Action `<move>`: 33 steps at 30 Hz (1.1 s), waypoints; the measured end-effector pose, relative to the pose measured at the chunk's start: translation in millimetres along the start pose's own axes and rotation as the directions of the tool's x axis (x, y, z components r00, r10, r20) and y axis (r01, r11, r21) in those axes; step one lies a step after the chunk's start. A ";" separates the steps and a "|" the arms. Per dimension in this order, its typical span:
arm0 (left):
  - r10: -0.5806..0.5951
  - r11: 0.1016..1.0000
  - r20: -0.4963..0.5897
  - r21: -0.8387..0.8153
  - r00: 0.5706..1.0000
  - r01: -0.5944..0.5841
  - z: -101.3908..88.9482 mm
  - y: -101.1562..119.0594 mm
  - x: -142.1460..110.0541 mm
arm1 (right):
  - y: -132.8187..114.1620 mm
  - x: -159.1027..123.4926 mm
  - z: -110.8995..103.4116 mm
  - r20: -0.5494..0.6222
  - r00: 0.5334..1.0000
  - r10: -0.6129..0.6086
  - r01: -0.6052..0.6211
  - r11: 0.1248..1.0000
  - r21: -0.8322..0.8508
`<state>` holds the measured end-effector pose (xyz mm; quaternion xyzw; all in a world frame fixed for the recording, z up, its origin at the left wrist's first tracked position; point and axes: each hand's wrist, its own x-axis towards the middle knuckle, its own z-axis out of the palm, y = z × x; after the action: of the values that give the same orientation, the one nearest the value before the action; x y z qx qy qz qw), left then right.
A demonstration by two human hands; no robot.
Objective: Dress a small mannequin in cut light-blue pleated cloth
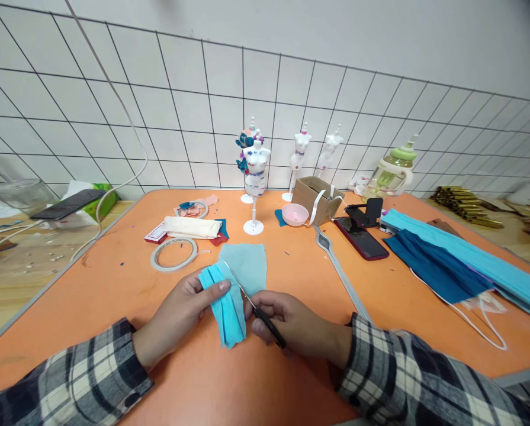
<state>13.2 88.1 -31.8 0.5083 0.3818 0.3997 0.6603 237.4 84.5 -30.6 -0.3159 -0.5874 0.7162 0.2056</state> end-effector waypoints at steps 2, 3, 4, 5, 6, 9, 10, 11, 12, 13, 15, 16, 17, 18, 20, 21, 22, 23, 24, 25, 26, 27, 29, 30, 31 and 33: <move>0.004 1.000 -0.008 0.002 1.000 -0.004 -0.6 -0.7 0.4 | -0.5 -0.2 0.1 -0.007 1.000 0.013 -0.013 1.000 -0.009; 0.009 1.000 -0.019 0.000 1.000 -0.009 -1.0 -1.4 0.6 | -0.4 -0.1 0.1 -0.011 1.000 0.022 -0.022 1.000 -0.014; 0.013 1.000 -0.030 -0.005 0.999 -0.014 -1.4 -2.0 0.8 | -0.1 0.1 0.1 -0.016 0.999 0.030 -0.031 0.999 -0.018; 0.017 1.000 -0.036 -0.018 0.999 -0.017 -1.7 -2.4 0.8 | 0.5 0.4 0.1 -0.020 0.999 0.035 -0.035 0.999 -0.021; 0.019 0.999 -0.034 -0.035 0.999 -0.020 -1.8 -2.6 0.8 | 1.4 0.7 0.0 -0.022 0.999 0.031 -0.031 0.999 -0.021; 0.015 0.998 -0.018 -0.055 1.000 -0.016 -1.0 -1.6 0.4 | 3.9 1.6 -0.1 -0.021 1.000 0.004 -0.004 1.000 -0.026; 0.011 0.999 -0.024 -0.039 1.000 -0.012 -0.8 -1.0 0.3 | 4.1 1.6 0.1 -0.022 1.000 0.004 -0.004 1.000 -0.025; 0.009 1.000 -0.034 -0.015 0.999 -0.010 -0.6 -0.6 0.2 | 3.9 1.4 0.5 -0.023 1.000 0.011 -0.011 1.000 -0.023; 0.008 1.000 -0.044 0.012 0.999 -0.008 -0.7 -0.5 0.2 | 3.1 1.1 1.0 -0.023 0.999 0.022 -0.023 1.000 -0.018; 0.008 0.999 -0.051 0.035 0.999 -0.006 -1.1 -0.7 0.3 | 2.0 0.7 1.6 -0.023 0.999 0.030 -0.030 0.999 -0.011; 0.015 0.998 -0.060 0.059 0.998 -0.011 -2.1 -2.0 0.6 | -0.8 -0.3 2.7 -0.017 0.999 0.033 -0.033 0.999 0.000; 0.016 0.998 -0.065 0.065 0.998 -0.012 -2.6 -2.9 0.7 | -2.2 -0.7 3.1 -0.014 0.999 0.034 -0.034 0.999 0.001; 0.018 0.997 -0.075 0.071 0.997 -0.013 -3.0 -3.7 0.7 | -3.3 -0.9 3.5 -0.010 0.999 0.037 -0.037 0.999 0.000; 0.019 0.997 -0.086 0.075 0.996 -0.012 -3.2 -4.5 0.7 | -4.0 -1.0 3.7 -0.007 0.999 0.041 -0.041 0.999 0.000; 0.018 0.997 -0.099 0.076 0.995 -0.010 -3.1 -5.5 0.7 | -3.6 -0.7 3.8 -0.009 0.999 0.043 -0.043 0.999 0.002; 0.016 0.998 -0.099 0.069 0.995 -0.009 -2.9 -5.6 0.7 | -2.5 -0.2 3.6 -0.012 0.999 0.036 -0.036 0.999 0.004; 0.014 0.998 -0.097 0.057 0.995 -0.009 -2.7 -5.7 0.8 | -0.8 0.4 3.3 -0.016 1.000 0.026 -0.026 1.000 0.005; 0.013 0.999 -0.094 0.043 0.995 -0.009 -2.5 -5.7 0.8 | 1.2 1.2 2.9 -0.023 1.000 0.013 -0.013 1.000 0.005; 0.014 1.000 -0.092 0.028 0.996 -0.011 -2.4 -5.7 0.9 | 3.3 1.9 2.5 -0.031 1.000 0.001 0.000 1.000 0.004; 0.015 1.000 -0.092 0.016 0.996 -0.014 -2.4 -5.7 0.9 | 5.4 2.6 2.0 -0.037 0.999 -0.009 0.009 1.000 0.004; 0.016 1.000 -0.092 0.007 0.996 -0.015 -2.4 -5.7 1.0 | 7.0 3.1 1.5 -0.040 0.999 -0.013 0.013 1.000 0.003; 0.014 1.000 -0.089 0.001 0.996 -0.014 -2.4 -5.6 1.0 | 8.1 3.4 1.0 -0.041 0.999 -0.014 0.014 1.000 0.000; 0.006 1.000 -0.080 -0.009 0.997 -0.007 -2.0 -5.0 1.0 | 8.2 3.0 0.4 -0.034 0.999 -0.005 0.004 1.000 -0.012; 0.002 1.000 -0.077 -0.012 0.997 -0.003 -1.5 -4.4 1.0 | 7.1 2.4 0.3 -0.023 1.000 0.004 -0.005 1.000 -0.019; -0.001 1.000 -0.077 -0.014 0.997 0.000 -1.0 -3.8 1.0 | 5.5 1.7 0.3 -0.010 1.000 0.012 -0.013 1.000 -0.027; 0.000 1.000 -0.081 -0.012 0.997 -0.001 0.3 -2.5 1.0 | 1.2 0.2 1.0 0.019 1.000 0.015 -0.014 1.000 -0.027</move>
<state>14.2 88.5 -34.3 0.4881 0.4055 0.4225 0.6472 236.7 83.6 -31.7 -0.3159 -0.5967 0.7127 0.1903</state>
